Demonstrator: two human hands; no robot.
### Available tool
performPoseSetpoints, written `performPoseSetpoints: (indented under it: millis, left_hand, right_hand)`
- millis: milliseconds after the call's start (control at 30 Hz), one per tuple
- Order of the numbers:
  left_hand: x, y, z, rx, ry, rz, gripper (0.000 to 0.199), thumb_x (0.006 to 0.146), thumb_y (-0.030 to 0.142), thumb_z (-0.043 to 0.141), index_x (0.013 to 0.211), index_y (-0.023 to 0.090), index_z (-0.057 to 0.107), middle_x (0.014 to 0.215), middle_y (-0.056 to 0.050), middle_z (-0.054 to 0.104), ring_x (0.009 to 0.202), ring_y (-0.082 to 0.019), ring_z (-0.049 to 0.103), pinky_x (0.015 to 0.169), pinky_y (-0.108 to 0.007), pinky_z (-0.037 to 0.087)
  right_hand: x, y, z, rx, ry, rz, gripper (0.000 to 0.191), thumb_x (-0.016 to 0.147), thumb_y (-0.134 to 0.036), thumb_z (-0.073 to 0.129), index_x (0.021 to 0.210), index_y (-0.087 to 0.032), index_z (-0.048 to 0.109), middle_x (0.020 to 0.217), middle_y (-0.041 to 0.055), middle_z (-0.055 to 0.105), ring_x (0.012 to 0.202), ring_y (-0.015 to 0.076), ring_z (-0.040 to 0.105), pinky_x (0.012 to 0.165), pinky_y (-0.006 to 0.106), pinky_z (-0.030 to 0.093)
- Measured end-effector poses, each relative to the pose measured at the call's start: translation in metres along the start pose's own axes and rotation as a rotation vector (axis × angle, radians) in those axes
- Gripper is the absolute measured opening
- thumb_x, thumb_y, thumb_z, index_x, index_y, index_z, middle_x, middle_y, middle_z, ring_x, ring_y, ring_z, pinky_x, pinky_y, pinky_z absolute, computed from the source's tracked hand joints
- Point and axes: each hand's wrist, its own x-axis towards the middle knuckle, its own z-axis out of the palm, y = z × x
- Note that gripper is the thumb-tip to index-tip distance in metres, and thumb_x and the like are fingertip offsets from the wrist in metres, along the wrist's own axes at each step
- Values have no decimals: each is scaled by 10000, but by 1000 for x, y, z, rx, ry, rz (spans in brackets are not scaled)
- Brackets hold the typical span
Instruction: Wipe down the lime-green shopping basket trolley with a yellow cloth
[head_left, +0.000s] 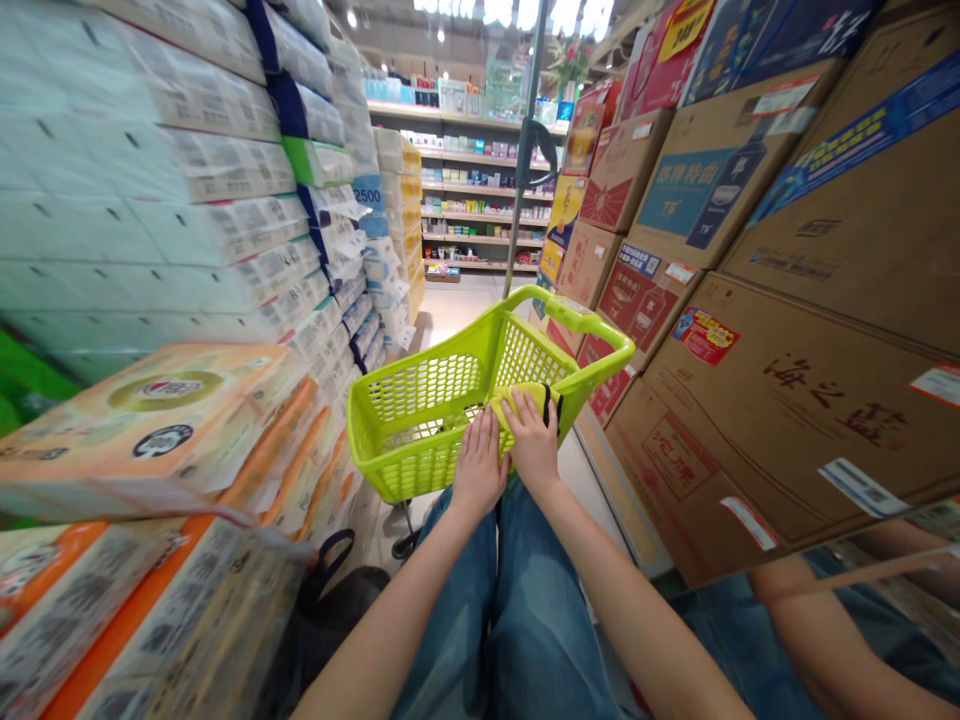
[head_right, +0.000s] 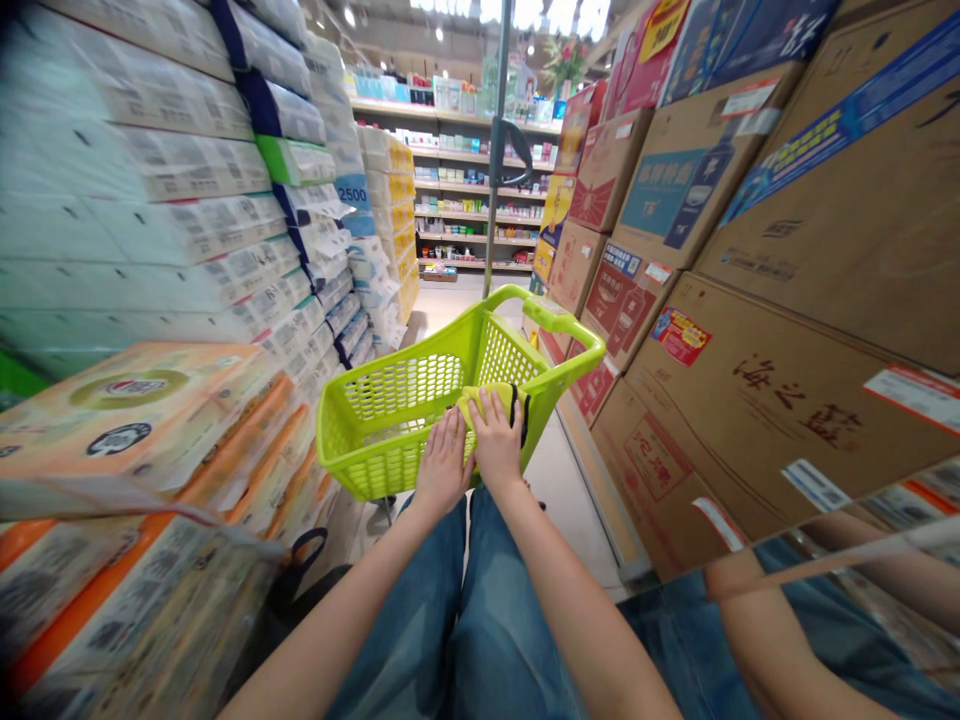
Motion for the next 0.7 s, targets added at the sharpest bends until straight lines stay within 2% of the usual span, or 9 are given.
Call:
performPoseSetpoints:
  millis: [67, 167, 300, 400, 467, 533, 700]
  left_hand:
    - [0, 0, -1, 3, 0, -1, 690, 996, 368, 345, 1566, 84, 81, 1626, -138, 225, 1514, -257, 175, 1223, -453, 238]
    - [0, 0, -1, 5, -12, 0, 671, 1004, 386, 329, 1560, 74, 120, 1626, -139, 223, 1512, -261, 183, 1224, -448, 233]
    - [1, 1, 0, 9, -28, 1, 661, 1007, 385, 327, 1555, 66, 141, 1631, -140, 204, 1517, -255, 160, 1229, -448, 222]
    - [1, 1, 0, 13, -30, -9, 667, 1007, 390, 324, 1557, 68, 130, 1632, -140, 198, 1518, -252, 154, 1231, -448, 218]
    - [1, 2, 0, 11, -30, -16, 671, 1007, 394, 321, 1560, 70, 120, 1632, -142, 194, 1518, -252, 154, 1232, -445, 216]
    - [1, 2, 0, 2, -26, -13, 680, 1007, 395, 322, 1564, 76, 97, 1633, -141, 194, 1518, -253, 156, 1231, -449, 219]
    - [0, 0, 0, -25, -13, -1, 699, 1004, 383, 327, 1572, 107, 26, 1630, -135, 209, 1514, -255, 178, 1221, -472, 238]
  right_hand:
    - [0, 6, -5, 1, -11, -56, 561, 885, -83, 449, 1405, -286, 503, 1566, 39, 386, 1439, 217, 364, 1202, 566, 81]
    - [7, 39, -20, -20, -3, -91, 618, 838, -17, 445, 1373, -314, 531, 1542, 20, 432, 1420, 195, 394, 1203, 572, 32]
    - [25, 97, -37, -61, 85, 86, 608, 786, 1, 472, 1295, -305, 603, 1509, 32, 484, 1413, 215, 400, 1184, 605, 1]
    - [34, 113, -37, -71, 168, 228, 573, 789, -13, 471, 1273, -277, 626, 1500, 50, 494, 1414, 225, 393, 1184, 597, -21]
    - [33, 101, -31, -78, 182, 260, 597, 792, -8, 449, 1308, -266, 602, 1526, 55, 459, 1432, 224, 364, 1192, 587, -27]
    - [26, 76, -22, -76, 153, 236, 624, 800, -5, 430, 1349, -270, 565, 1555, 51, 413, 1451, 224, 332, 1195, 594, -15]
    - [4, 12, -3, -9, 27, 56, 578, 869, -52, 418, 1388, -284, 522, 1575, 36, 371, 1455, 217, 332, 1203, 576, 53]
